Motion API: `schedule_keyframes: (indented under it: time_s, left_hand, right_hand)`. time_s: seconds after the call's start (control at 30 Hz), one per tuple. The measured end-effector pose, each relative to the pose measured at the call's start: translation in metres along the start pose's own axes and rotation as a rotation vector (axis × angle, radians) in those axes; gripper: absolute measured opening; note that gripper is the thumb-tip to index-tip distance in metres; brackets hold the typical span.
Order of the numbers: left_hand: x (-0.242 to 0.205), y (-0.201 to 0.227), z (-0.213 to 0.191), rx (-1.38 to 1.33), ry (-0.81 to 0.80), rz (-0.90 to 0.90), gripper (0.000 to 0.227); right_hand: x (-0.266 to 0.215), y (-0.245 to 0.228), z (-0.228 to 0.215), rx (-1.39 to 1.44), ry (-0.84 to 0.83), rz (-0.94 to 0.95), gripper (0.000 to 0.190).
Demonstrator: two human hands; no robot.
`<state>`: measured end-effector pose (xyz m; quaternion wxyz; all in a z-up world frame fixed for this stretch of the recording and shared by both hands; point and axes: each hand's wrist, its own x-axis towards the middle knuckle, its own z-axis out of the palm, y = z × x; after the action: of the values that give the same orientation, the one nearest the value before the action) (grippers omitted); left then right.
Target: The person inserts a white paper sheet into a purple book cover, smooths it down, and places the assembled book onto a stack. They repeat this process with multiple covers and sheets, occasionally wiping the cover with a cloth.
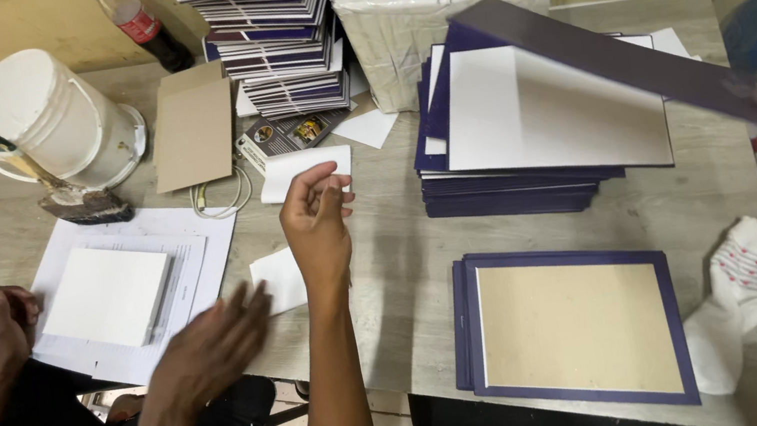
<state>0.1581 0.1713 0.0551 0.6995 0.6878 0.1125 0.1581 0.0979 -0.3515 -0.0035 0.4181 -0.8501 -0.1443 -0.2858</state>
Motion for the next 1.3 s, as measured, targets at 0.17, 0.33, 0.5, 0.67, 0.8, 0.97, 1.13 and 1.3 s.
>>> schedule_keyframes:
  time_s: [0.17,0.33,0.5,0.67,0.8,0.97,1.13,1.3]
  left_hand:
    - [0.106,-0.054,0.012,0.985,-0.002,0.449,0.037]
    - [0.158,-0.105,0.021,1.457,-0.058,0.524,0.031]
    - [0.167,-0.117,0.002,1.337,-0.205,0.547,0.018]
    - [0.080,-0.018,-0.052,0.740,-0.457,0.552,0.014]
    - [-0.032,0.025,-0.059,0.404,-0.566,0.694,0.008]
    - [-0.123,0.023,-0.023,0.159,-0.655,0.606,0.004]
    - [-0.173,0.018,-0.010,-0.152,-0.732,0.293,0.009]
    - [-0.198,0.002,-0.001,-0.415,-0.554,0.000,0.021]
  right_hand:
    - [0.034,-0.077,0.049,-0.436,-0.136,-0.249,0.026]
    - [0.032,-0.088,0.050,-0.476,-0.125,-0.227,0.042]
    - [-0.004,-0.149,0.038,-0.320,0.105,-0.136,0.023]
    - [-0.016,-0.212,0.064,-0.020,0.017,0.129,0.015]
    - [-0.014,-0.217,0.114,0.182,-0.112,-0.054,0.025]
    - [-0.015,-0.267,0.129,0.336,-0.203,-0.111,0.029]
    - [-0.064,-0.269,0.110,0.381,-0.175,-0.058,0.009]
    - [-0.108,-0.241,0.065,0.753,-0.079,0.009,0.015]
